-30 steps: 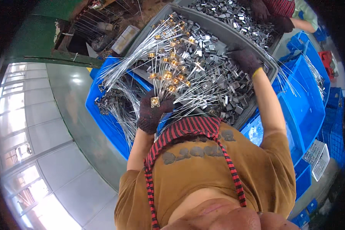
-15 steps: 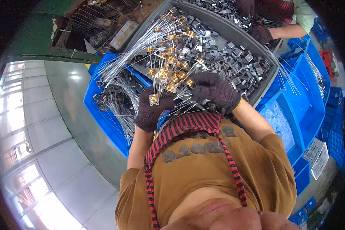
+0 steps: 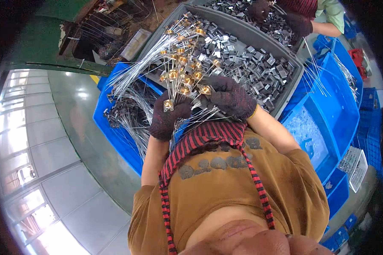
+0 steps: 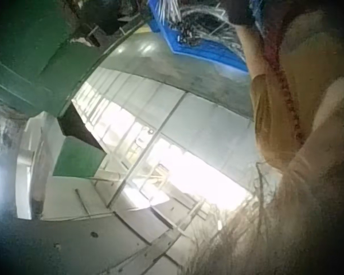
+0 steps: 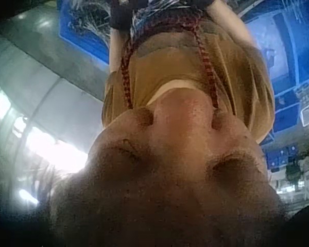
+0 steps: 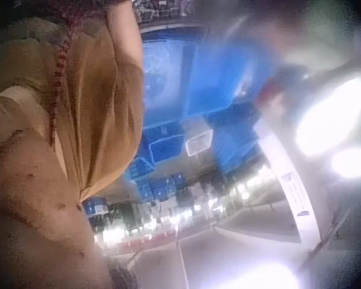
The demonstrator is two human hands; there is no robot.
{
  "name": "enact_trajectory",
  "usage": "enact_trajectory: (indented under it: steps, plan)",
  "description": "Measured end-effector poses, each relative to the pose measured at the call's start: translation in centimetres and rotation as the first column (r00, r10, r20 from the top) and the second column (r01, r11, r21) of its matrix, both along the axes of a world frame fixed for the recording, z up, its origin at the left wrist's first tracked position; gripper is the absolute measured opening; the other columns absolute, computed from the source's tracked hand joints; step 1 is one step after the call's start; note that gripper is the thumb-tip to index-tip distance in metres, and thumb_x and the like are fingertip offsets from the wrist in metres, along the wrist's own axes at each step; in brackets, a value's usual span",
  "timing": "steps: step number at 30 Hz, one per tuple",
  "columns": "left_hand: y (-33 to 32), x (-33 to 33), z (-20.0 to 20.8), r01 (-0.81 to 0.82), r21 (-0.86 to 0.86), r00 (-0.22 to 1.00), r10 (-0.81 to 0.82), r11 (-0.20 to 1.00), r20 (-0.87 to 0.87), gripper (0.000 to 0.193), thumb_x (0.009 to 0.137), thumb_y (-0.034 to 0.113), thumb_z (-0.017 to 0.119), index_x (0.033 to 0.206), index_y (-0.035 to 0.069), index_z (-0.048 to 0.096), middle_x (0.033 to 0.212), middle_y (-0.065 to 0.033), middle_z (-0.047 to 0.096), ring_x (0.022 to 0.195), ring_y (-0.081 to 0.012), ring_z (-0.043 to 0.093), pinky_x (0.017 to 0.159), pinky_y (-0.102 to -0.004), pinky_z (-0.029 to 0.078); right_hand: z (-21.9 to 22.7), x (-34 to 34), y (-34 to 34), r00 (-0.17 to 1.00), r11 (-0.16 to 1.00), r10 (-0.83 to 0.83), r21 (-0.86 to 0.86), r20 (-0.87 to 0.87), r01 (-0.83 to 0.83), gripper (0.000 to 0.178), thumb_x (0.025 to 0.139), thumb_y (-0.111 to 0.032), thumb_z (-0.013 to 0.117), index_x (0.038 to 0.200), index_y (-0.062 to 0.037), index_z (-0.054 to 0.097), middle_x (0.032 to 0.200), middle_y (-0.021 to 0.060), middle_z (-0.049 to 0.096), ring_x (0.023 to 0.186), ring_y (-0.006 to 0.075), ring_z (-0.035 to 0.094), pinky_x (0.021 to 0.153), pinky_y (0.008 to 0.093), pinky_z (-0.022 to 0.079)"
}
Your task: The person gathers metal wire components from a grey bin, picking them out and holding them together in a bundle by hand.
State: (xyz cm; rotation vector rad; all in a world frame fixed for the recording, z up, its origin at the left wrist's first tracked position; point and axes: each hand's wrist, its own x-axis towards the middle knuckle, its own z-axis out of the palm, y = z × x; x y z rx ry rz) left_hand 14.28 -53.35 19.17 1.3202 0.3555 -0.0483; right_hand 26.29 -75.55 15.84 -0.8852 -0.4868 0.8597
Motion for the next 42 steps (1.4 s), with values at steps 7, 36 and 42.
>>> enact_trajectory:
  steps: [7, 36, 42]
  plan:
    - [-1.2, 0.0, 0.6, -0.032, 0.029, 0.999, 0.031, 0.999, 0.018, 0.033, 0.089, -0.002, 0.070, 0.121, -0.004, 0.063, 0.096, -0.0137, 0.071, 0.079, -0.0231, 0.069, 0.067, -0.0361, 0.056, 0.6, -0.7, -0.9, 0.992, 0.998, -0.043, -0.037, 0.121, 0.047, 0.044, 0.094, -0.007, 0.073, 0.136, -0.0008, 0.063, 0.120, 0.0083, 0.072, 0.102, 0.0155, 0.068, 0.090, 0.0327, 0.058]
    - [-1.6, 2.9, 0.3, 0.058, 0.344, 0.980, 0.011, 0.937, -0.196, 0.031, 0.083, 0.014, 0.087, 0.109, 0.002, 0.076, 0.093, -0.0057, 0.077, 0.076, -0.0123, 0.070, 0.069, -0.0303, 0.056, -0.3, -0.9, -4.5, 0.947, 0.829, -0.318, -0.498, -0.045, 0.255, 0.014, 0.091, -0.016, 0.074, 0.092, -0.0067, 0.063, 0.081, 0.0017, 0.062, 0.061, 0.0091, 0.057, 0.056, 0.0270, 0.047]
    - [-0.6, 3.0, -2.5, -0.048, 0.167, 0.993, 0.065, 0.985, -0.096, 0.029, 0.092, 0.010, 0.078, 0.118, 0.001, 0.070, 0.089, -0.0063, 0.076, 0.073, -0.0126, 0.069, 0.066, -0.0305, 0.056, -3.3, 3.4, -6.9, 0.930, 0.758, 0.048, -0.620, 0.364, 0.203, 0.018, 0.092, -0.020, 0.075, 0.096, -0.0038, 0.070, 0.089, 0.0050, 0.068, 0.078, 0.0131, 0.065, 0.072, 0.0300, 0.054]
